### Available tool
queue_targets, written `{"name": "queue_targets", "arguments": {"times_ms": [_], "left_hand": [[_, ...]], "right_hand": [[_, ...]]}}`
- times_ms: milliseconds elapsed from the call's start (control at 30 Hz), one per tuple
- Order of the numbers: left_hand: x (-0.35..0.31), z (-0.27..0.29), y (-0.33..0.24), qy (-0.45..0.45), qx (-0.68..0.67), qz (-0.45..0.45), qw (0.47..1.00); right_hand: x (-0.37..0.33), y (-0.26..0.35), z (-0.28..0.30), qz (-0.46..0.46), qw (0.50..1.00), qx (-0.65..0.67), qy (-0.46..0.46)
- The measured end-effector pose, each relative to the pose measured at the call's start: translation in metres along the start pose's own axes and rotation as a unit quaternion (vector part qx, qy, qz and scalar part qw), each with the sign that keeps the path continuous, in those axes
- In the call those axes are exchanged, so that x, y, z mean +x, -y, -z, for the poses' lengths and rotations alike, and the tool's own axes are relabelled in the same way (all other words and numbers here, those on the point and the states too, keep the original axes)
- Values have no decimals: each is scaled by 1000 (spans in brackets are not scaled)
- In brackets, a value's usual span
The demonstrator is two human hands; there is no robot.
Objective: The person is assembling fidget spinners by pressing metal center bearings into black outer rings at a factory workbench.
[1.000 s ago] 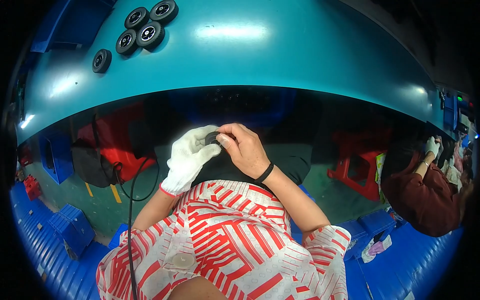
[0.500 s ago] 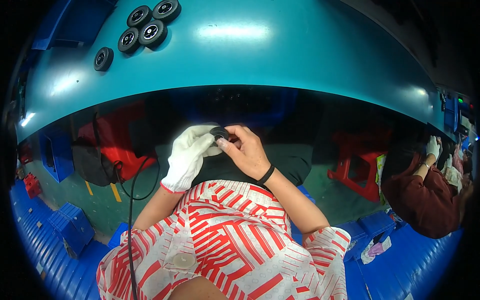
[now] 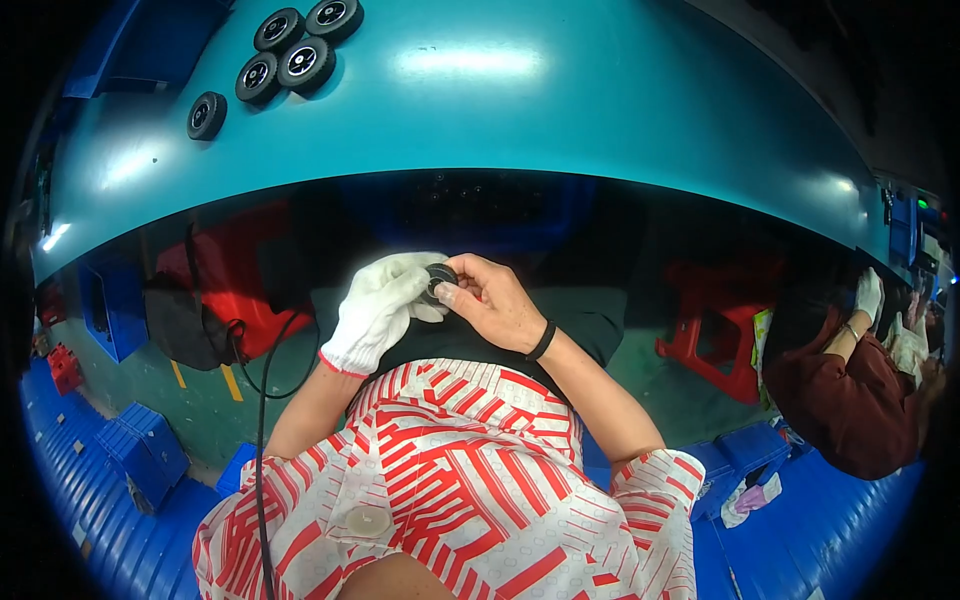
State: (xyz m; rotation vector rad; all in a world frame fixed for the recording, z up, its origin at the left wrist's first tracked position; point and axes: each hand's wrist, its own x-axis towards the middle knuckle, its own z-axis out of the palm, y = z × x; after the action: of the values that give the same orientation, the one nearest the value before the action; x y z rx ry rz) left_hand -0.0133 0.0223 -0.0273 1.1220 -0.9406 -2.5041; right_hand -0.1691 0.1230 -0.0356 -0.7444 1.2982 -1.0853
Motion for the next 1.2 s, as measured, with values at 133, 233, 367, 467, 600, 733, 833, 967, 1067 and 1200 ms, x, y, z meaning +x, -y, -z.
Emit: {"name": "queue_targets", "arguments": {"times_ms": [133, 233, 367, 467, 600, 733, 833, 967, 1067, 1200], "left_hand": [[3, 1, 0, 16, -21, 24, 999], [2, -3, -5, -14, 73, 18, 997], [-3, -6, -12, -36, 165, 1, 986], [0, -8, -8, -45, 148, -12, 988], [6, -1, -1, -24, 80, 15, 996], [3, 0, 2, -19, -36, 8, 999], [-3, -6, 1, -44, 7, -21, 999], [-5, -10, -3, -71, 125, -27, 989], [-8, -11, -8, -53, 170, -26, 984], [-9, -12, -7, -38, 195, -28, 980]], "right_hand": [[3, 1, 1, 4, 1000, 14, -12], [5, 7, 3, -36, 995, -98, -4], [4, 7, 1, 27, 985, -168, 5], [4, 4, 2, 76, 978, -193, -8], [4, 7, 5, 45, 983, -178, 5], [4, 6, 2, -24, 999, -48, -3], [3, 6, 2, -32, 998, 10, -61], [1, 5, 1, -6, 998, -11, -57], [4, 13, 8, 30, 981, -184, -46], [5, 13, 8, 36, 981, -186, -53]]}}
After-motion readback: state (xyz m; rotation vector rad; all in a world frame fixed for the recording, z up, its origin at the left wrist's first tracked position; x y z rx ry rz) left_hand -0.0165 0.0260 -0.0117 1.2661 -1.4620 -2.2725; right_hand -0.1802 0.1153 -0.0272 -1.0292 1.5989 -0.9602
